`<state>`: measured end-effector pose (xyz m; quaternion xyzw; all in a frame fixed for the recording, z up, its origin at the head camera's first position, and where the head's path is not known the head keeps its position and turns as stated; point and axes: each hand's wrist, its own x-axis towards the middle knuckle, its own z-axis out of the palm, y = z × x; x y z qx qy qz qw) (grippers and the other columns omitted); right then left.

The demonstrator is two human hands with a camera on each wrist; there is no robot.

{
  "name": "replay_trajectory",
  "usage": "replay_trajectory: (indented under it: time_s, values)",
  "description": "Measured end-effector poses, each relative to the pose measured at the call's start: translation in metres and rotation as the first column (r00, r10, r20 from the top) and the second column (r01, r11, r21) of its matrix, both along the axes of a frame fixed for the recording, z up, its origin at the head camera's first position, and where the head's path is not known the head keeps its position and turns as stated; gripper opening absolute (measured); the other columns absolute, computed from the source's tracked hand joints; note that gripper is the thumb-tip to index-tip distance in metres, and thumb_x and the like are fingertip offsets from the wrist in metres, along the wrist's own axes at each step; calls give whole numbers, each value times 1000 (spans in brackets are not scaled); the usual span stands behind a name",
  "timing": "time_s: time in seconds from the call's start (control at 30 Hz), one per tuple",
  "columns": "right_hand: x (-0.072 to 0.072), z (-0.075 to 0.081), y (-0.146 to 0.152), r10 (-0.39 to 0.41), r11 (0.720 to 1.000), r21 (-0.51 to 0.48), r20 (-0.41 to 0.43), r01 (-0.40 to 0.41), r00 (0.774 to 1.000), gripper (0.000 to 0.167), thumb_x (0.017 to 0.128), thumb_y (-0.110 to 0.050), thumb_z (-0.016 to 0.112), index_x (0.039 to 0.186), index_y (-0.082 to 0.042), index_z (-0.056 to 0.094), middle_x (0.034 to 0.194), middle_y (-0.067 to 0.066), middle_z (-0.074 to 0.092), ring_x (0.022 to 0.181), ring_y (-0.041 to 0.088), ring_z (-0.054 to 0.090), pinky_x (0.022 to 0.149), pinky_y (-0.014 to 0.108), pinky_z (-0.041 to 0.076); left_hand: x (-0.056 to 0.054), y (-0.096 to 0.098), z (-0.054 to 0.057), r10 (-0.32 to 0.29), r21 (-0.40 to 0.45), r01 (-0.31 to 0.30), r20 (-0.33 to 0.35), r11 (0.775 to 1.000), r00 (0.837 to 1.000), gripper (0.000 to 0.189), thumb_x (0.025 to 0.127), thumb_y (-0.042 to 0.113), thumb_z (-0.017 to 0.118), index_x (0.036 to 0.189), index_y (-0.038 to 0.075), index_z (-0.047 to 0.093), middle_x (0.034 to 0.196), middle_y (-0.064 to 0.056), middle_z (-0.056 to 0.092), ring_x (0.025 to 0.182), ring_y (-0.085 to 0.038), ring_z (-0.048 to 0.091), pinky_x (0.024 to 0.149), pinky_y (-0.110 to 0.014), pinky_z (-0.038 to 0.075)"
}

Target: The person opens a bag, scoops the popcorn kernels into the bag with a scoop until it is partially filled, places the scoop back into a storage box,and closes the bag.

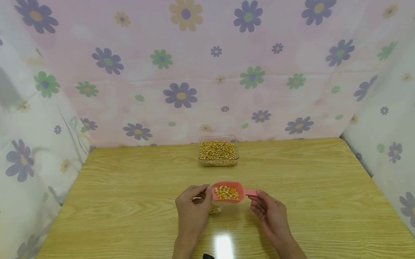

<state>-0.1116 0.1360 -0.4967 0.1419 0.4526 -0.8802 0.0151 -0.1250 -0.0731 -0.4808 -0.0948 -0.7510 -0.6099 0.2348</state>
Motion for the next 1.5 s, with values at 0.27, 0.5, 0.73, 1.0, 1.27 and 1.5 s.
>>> replay_trajectory:
  time_s: [0.27, 0.5, 0.73, 1.0, 1.27, 1.5]
  values:
    - [-2, 14, -4, -83, 974, 207, -39, 89, 996, 20, 102, -13, 63, 95, 1, 75, 77, 2, 77, 67, 9, 73, 69, 25, 62, -1, -1, 1, -29, -22, 29, -10, 999, 1000, 11, 95, 3, 70, 98, 1, 80, 81, -2, 70, 69, -15, 69, 61, -24, 61]
    - [-6, 24, -7, -54, 925, 369, -120, 95, 991, 29, 101, -11, 64, 107, 17, 68, 78, 4, 78, 67, 12, 74, 71, 32, 63, -3, -1, 1, -22, -46, 21, -7, 999, 1000, 11, 95, 4, 70, 97, 1, 81, 80, -2, 71, 69, -15, 68, 61, -24, 60]
    - [-3, 38, -6, -5, 864, 494, -182, 96, 983, 29, 99, -10, 67, 108, 17, 70, 82, 11, 78, 67, 14, 75, 70, 33, 63, -4, 0, 1, -25, -52, 24, -24, 998, 999, 10, 94, 2, 71, 97, 0, 80, 81, -4, 72, 69, -16, 69, 60, -23, 60]
    - [5, 54, -9, 84, 757, 642, -283, 124, 955, 20, 96, -9, 71, 102, 9, 76, 80, 14, 77, 65, 16, 75, 64, 28, 62, -2, 2, -2, -7, -57, 6, -18, 998, 1000, 10, 93, 1, 71, 95, 1, 81, 82, -3, 72, 69, -14, 68, 60, -23, 60]
    - [10, 63, -14, 138, 687, 708, -345, 161, 928, 14, 95, -10, 73, 98, 2, 79, 83, 16, 77, 66, 13, 74, 58, 25, 59, 0, 1, -1, 11, -56, -12, -32, 998, 999, 10, 92, -1, 72, 94, 2, 81, 80, -1, 72, 69, -14, 68, 60, -25, 61]
    - [13, 65, -14, 153, 677, 709, -402, 200, 903, 13, 95, -8, 73, 98, 2, 79, 82, 16, 77, 65, 9, 73, 45, 21, 50, 0, 0, -2, 20, -55, -22, -35, 998, 999, 11, 92, 0, 72, 94, 5, 82, 81, -1, 73, 69, -14, 69, 61, -24, 60]
